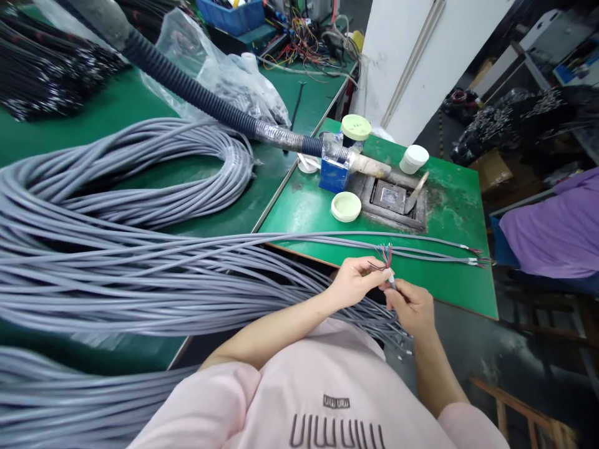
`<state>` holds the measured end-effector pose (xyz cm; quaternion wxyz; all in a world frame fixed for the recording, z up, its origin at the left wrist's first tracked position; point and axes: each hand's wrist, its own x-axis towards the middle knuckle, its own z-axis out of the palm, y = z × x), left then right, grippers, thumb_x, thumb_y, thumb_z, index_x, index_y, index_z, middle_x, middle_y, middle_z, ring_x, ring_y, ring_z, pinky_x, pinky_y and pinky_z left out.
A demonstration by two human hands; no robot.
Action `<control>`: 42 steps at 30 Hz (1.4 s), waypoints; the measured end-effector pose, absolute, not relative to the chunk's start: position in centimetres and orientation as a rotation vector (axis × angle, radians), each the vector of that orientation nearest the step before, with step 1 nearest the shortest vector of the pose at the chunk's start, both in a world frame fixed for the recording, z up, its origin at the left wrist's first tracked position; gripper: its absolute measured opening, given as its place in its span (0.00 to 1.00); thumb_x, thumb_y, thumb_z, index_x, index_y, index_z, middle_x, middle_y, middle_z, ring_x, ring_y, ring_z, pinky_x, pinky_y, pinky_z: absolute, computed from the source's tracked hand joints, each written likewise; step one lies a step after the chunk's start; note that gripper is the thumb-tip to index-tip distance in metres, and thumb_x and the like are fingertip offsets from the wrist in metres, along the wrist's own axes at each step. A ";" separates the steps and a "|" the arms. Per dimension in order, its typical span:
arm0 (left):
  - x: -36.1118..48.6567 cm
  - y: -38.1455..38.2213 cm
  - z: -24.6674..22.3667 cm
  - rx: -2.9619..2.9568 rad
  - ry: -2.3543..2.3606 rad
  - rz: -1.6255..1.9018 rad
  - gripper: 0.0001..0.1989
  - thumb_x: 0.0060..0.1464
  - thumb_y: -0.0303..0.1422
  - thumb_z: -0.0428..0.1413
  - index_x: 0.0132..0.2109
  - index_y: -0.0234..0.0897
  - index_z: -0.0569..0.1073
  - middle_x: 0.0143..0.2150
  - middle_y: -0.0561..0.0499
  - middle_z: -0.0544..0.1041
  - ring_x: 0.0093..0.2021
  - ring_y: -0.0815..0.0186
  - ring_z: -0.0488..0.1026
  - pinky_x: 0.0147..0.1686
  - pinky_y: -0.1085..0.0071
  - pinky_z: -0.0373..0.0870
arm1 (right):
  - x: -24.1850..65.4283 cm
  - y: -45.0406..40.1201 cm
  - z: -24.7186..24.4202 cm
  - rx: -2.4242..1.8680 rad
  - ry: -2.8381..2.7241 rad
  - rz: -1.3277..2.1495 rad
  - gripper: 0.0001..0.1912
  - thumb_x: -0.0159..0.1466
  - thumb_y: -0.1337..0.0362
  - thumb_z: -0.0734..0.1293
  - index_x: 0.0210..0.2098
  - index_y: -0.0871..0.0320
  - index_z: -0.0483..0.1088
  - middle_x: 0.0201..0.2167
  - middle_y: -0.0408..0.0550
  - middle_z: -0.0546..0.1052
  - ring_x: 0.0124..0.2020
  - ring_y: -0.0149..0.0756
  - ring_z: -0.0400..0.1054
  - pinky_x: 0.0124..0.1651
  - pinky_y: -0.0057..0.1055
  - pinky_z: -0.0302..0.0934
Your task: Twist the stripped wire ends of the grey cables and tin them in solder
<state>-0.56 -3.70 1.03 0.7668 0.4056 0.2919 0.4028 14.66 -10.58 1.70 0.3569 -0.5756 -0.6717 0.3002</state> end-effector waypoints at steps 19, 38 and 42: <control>-1.0 -3.6 0.7 0.838 0.566 0.904 0.14 0.48 0.38 0.65 0.30 0.32 0.72 0.23 0.54 0.73 0.24 0.73 0.69 0.29 0.74 0.67 | 15.0 -10.2 -0.1 -1.292 -1.428 1.230 0.12 0.67 0.61 0.62 0.35 0.57 0.77 0.13 0.37 0.68 0.14 0.23 0.57 0.21 0.24 0.51; -2.7 -1.8 -0.2 0.706 0.456 0.752 0.17 0.38 0.35 0.70 0.35 0.31 0.78 0.28 0.50 0.77 0.26 0.72 0.71 0.30 0.75 0.67 | 14.9 -9.8 -0.6 -1.258 -1.374 1.400 0.16 0.65 0.56 0.63 0.30 0.61 0.77 0.11 0.38 0.65 0.12 0.24 0.53 0.19 0.25 0.48; -2.9 -1.0 -0.4 0.508 0.462 0.775 0.16 0.39 0.35 0.69 0.36 0.31 0.79 0.28 0.49 0.77 0.26 0.72 0.72 0.30 0.76 0.69 | 14.8 -9.8 -0.8 -1.249 -1.332 1.419 0.15 0.64 0.57 0.64 0.30 0.60 0.76 0.10 0.37 0.64 0.12 0.23 0.52 0.18 0.24 0.47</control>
